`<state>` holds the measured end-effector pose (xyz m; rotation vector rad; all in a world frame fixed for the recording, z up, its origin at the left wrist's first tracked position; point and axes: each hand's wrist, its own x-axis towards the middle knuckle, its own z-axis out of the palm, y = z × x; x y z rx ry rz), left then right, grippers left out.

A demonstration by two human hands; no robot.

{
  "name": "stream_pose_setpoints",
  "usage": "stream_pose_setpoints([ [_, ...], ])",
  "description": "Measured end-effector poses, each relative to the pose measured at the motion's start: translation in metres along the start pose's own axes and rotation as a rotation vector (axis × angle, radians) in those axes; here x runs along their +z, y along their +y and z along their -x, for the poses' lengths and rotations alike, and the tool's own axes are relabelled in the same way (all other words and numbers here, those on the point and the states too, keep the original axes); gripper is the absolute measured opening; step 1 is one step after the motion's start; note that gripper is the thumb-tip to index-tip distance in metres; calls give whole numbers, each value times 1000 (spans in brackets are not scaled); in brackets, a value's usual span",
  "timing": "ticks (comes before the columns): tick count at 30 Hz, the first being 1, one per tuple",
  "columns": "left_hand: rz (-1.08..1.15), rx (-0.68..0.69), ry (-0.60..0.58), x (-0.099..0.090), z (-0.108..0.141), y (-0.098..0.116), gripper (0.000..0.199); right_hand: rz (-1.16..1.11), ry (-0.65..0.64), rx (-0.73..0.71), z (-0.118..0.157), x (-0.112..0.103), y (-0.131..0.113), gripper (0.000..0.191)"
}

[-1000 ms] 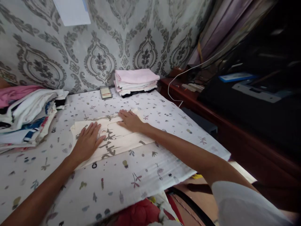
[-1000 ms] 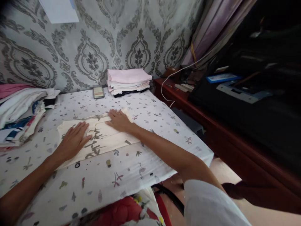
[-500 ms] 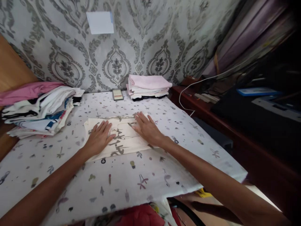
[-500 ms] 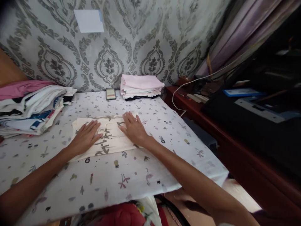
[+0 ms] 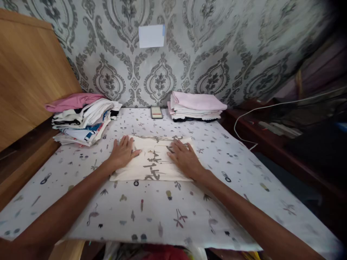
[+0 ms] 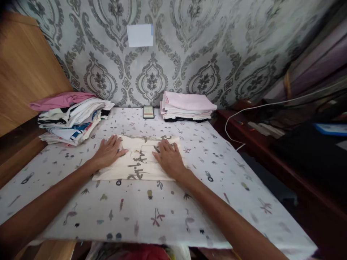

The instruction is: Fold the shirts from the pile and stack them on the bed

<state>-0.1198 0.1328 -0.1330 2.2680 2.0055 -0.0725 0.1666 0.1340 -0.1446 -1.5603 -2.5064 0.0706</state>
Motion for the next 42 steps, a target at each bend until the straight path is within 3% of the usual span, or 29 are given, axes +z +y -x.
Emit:
stream_pose_setpoints([
  [4, -9, -17, 14, 3, -1, 1, 83, -136, -98, -49, -32, -11, -46, 76],
  [7, -21, -11, 26, 5, -1, 2, 79, -169, -165, -66, -51, -3, -67, 78],
  [12, 51, 11, 53, 5, 0, 0, 73, -119, -151, -52, -57, 18, -59, 77],
  [15, 146, 10, 194, -2, -5, -15, 63, -187, -142, -57, -56, 18, -51, 79],
  [18, 254, -88, 343, -11, -14, -43, 51, -314, -113, -9, -56, 11, -56, 76],
  [23, 347, -287, 254, -17, -27, -73, 35, -344, -61, -99, -47, 7, -89, 69],
  [27, 372, -321, 258, -11, -35, -66, 31, -236, -122, -129, -37, 19, -109, 66],
  [34, 653, -264, 317, -12, -41, -51, 11, -217, -57, -150, -36, 28, -106, 63],
  [37, 1026, -312, 256, -17, -34, -48, 20, -252, -59, -142, -35, 26, -106, 63],
  [39, 1264, -340, 104, -21, -26, -47, 33, -299, -63, -132, -34, 23, -106, 64],
  [42, 1343, -343, -117, -27, -13, -47, 48, -456, -60, -88, -31, 16, -103, 70],
])
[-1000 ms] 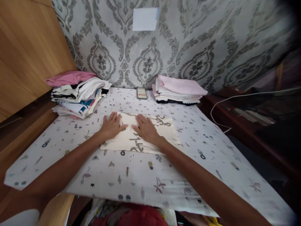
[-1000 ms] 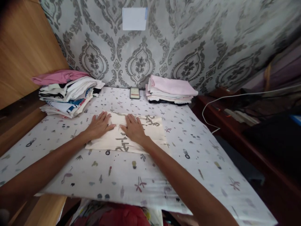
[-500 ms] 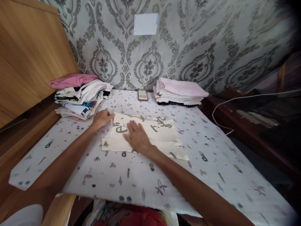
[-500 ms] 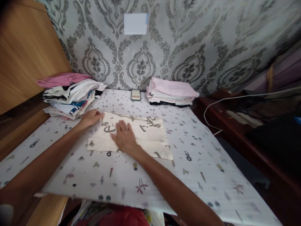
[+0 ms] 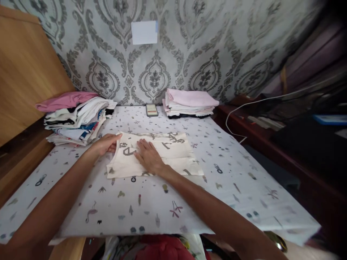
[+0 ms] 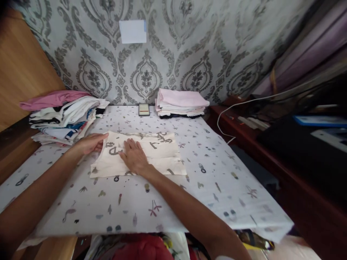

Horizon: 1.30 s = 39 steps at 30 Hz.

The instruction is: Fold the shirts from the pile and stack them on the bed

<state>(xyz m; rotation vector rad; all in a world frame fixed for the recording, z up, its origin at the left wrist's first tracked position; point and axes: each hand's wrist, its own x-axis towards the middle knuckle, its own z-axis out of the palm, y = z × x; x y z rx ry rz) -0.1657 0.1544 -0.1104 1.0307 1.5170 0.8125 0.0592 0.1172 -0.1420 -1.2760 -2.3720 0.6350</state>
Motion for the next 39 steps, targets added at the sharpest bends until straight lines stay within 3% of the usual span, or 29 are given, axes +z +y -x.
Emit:
stream_pose_setpoints([
  [6, -4, -60, -104, 4, 17, 2, 69, -651, 309, 211, -10, -13, 13, 83],
  [10, 80, 15, -87, 15, 24, 12, 55, -1032, 348, 398, -25, -11, 27, 75],
  [14, 5, 118, -80, 33, 38, 40, 41, -1018, 343, 409, -27, -11, 35, 75],
  [18, -28, 204, -160, 60, 48, 74, 37, -1014, 271, 368, -19, -25, 41, 87],
  [23, -5, 262, -251, 123, 35, 97, 33, -1184, 358, 343, 4, -59, 58, 85],
  [26, -26, 194, -291, 169, 23, 94, 40, -1214, 371, 335, 24, -75, 72, 89],
  [29, -64, 239, -317, 197, 15, 77, 50, -1298, 355, 339, 42, -82, 83, 94],
  [34, -429, 693, -71, 194, 7, 42, 29, -1387, 346, 350, 50, -85, 88, 77],
  [36, -581, 814, 0, 189, 5, 33, 36, -1421, 302, 364, 48, -86, 87, 64],
  [39, -762, 851, -30, 192, 4, 24, 54, -1420, 222, 395, 47, -88, 84, 53],
])
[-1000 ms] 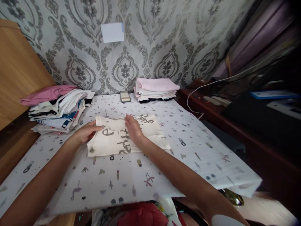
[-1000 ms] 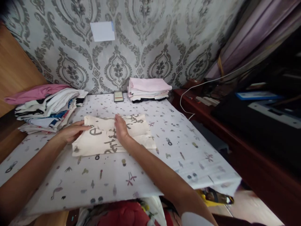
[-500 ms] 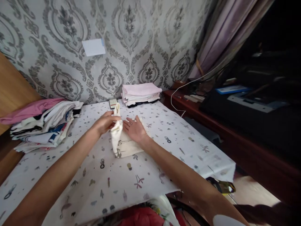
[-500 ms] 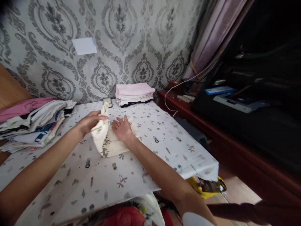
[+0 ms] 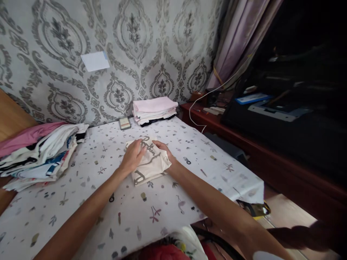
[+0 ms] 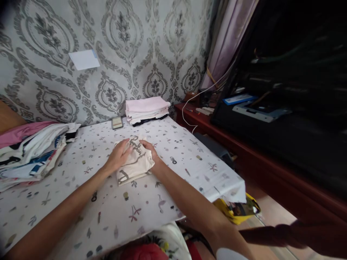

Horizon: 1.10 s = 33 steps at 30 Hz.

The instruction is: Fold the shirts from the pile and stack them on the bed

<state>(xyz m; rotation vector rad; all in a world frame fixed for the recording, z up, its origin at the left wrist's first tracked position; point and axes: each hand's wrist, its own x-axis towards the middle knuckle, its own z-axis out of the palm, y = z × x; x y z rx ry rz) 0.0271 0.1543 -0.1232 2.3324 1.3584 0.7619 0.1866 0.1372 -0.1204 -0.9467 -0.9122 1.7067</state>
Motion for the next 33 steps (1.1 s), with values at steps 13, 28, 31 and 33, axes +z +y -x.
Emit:
stream_pose_setpoints([
  [13, -214, 72, -318, 32, 1, 15, 77, 588, 391, -189, 0, -31, -2, 64],
  [28, -365, 87, -321, 9, -8, -33, 59, 1611, 47, -251, 26, 39, 44, 84],
  [31, -396, 78, -371, 9, -24, -44, 59, 1633, 38, -260, 24, 32, 48, 88],
  [33, -391, 57, -389, 8, -38, -51, 59, 1636, 41, -254, 24, 32, 47, 88],
])
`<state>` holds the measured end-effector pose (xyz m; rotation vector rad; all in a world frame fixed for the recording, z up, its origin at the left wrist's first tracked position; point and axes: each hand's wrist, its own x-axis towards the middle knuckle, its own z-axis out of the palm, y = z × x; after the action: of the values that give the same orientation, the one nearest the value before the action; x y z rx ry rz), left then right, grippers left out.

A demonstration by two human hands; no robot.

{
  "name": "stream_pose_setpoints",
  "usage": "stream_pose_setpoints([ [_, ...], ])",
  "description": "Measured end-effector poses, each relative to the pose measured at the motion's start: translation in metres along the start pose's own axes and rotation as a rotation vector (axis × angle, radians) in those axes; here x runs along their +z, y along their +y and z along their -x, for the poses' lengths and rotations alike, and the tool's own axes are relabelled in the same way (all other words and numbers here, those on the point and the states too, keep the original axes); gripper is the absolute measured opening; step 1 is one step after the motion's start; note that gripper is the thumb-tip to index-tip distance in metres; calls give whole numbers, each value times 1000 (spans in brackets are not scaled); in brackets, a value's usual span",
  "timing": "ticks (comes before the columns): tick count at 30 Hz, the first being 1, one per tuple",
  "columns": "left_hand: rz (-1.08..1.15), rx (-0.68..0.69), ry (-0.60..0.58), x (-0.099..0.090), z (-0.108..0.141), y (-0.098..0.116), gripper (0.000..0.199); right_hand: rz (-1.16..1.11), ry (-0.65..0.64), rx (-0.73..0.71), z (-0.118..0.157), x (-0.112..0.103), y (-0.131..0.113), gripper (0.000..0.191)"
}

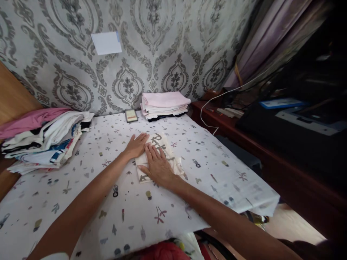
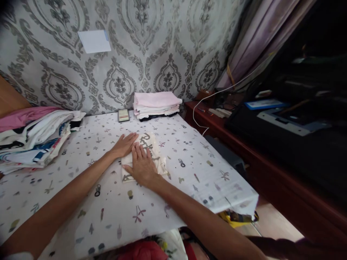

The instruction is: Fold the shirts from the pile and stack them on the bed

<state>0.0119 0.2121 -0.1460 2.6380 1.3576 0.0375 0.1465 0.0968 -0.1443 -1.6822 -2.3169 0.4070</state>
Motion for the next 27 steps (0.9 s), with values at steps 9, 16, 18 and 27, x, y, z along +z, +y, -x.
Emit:
stream_pose_setpoints([
  [9, 33, -232, 154, -9, -32, -13, 56, 46, 11, -44, 1, 1, -4, 72],
  [16, 19, -79, 151, -1, 38, 30, 68, -257, 253, -22, 2, -11, 24, 52],
  [18, 34, 42, 97, 5, 65, 46, 73, -339, 262, 4, 0, -12, 33, 51],
  [27, 535, -120, 200, 1, 105, 36, 80, -340, 400, 177, 5, -30, 65, 45],
])
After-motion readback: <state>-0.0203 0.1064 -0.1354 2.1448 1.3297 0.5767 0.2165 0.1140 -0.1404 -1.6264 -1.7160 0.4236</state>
